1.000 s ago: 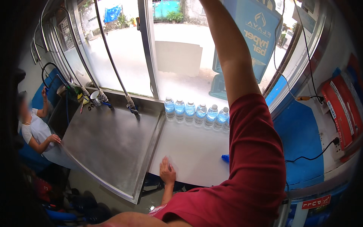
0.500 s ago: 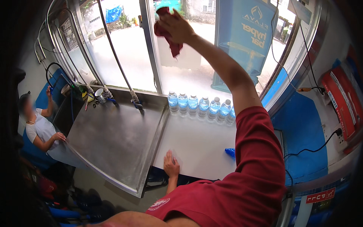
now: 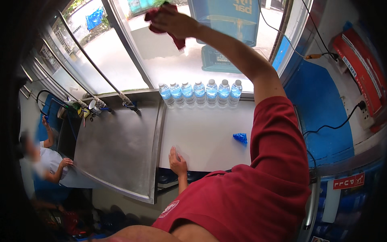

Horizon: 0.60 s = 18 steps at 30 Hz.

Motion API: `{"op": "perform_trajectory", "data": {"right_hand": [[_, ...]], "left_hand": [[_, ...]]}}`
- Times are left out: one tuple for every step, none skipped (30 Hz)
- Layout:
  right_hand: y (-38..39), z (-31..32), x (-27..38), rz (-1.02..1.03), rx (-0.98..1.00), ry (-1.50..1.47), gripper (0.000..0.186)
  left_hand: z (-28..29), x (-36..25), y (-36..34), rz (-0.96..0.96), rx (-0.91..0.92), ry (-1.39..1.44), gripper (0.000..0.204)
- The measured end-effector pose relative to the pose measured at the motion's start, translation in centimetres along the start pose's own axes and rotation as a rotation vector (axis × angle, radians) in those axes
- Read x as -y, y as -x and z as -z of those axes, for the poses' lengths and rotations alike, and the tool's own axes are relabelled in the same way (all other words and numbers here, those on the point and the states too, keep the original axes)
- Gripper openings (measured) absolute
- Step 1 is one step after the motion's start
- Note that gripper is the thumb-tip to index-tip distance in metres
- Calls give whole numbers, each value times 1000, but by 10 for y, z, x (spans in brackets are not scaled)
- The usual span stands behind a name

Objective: The person seals large blue water jugs by placing a blue plastic cap on the opening and using a red heat gun to shrink the cap around the neck. They then wipe the stainless steel counter with a red cloth and place the sealed jugs on the floor among other jugs.

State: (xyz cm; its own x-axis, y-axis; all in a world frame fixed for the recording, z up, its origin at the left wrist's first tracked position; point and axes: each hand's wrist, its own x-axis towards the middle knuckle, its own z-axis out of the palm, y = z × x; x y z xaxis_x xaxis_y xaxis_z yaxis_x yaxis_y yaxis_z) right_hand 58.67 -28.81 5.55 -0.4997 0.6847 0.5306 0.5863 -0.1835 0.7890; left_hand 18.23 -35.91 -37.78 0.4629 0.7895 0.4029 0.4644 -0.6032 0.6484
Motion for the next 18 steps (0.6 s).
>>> {"op": "perform_trajectory", "data": {"right_hand": [[39,4,20,33,87,-118,65],[70,8,24,27,53,-129,66],[100,17,22,5,147,-145,66],[121,27,21,-28,282,-169,67],[134,37,8,-103,240,-127,68],[145,48,-6,-155,158,-52,69],[153,59,-19,-227,178,19,70],[158,69,-39,-320,59,-43,53],[162,75,-57,-413,-38,-100,37],[166,78,-63,-507,-137,-162,23],[173,80,-67,-519,-186,-127,31],[183,80,-67,-526,-230,-92,39],[198,79,-63,-535,-270,-56,47],[219,79,-53,-424,-124,-23,48],[243,80,-41,-305,17,16,48],[269,80,-32,-207,131,132,76],[297,83,-12,-244,372,46,78],[326,89,3,-167,405,60,73]], "left_hand": [[0,0,0,-2,1,-9,44],[-1,0,1,0,0,-21,44],[-2,0,1,-3,3,-29,45],[-2,1,1,-5,6,-43,45],[-3,1,1,-22,-1,-51,45],[-4,2,1,-10,15,-56,45],[-4,2,1,-22,1,-49,45],[-4,2,1,-37,8,-52,46],[-4,3,1,-34,22,-55,46],[-4,3,1,-27,20,-56,45],[-3,3,1,-19,18,-58,45],[-3,3,2,-42,27,-60,45],[-3,3,2,-10,27,-71,46],[-4,3,2,-12,29,-76,46],[-5,4,2,-20,24,-72,46],[-6,4,3,-26,12,-66,45],[-7,6,3,-12,29,-70,44],[-9,7,4,-17,31,-68,44]]}}
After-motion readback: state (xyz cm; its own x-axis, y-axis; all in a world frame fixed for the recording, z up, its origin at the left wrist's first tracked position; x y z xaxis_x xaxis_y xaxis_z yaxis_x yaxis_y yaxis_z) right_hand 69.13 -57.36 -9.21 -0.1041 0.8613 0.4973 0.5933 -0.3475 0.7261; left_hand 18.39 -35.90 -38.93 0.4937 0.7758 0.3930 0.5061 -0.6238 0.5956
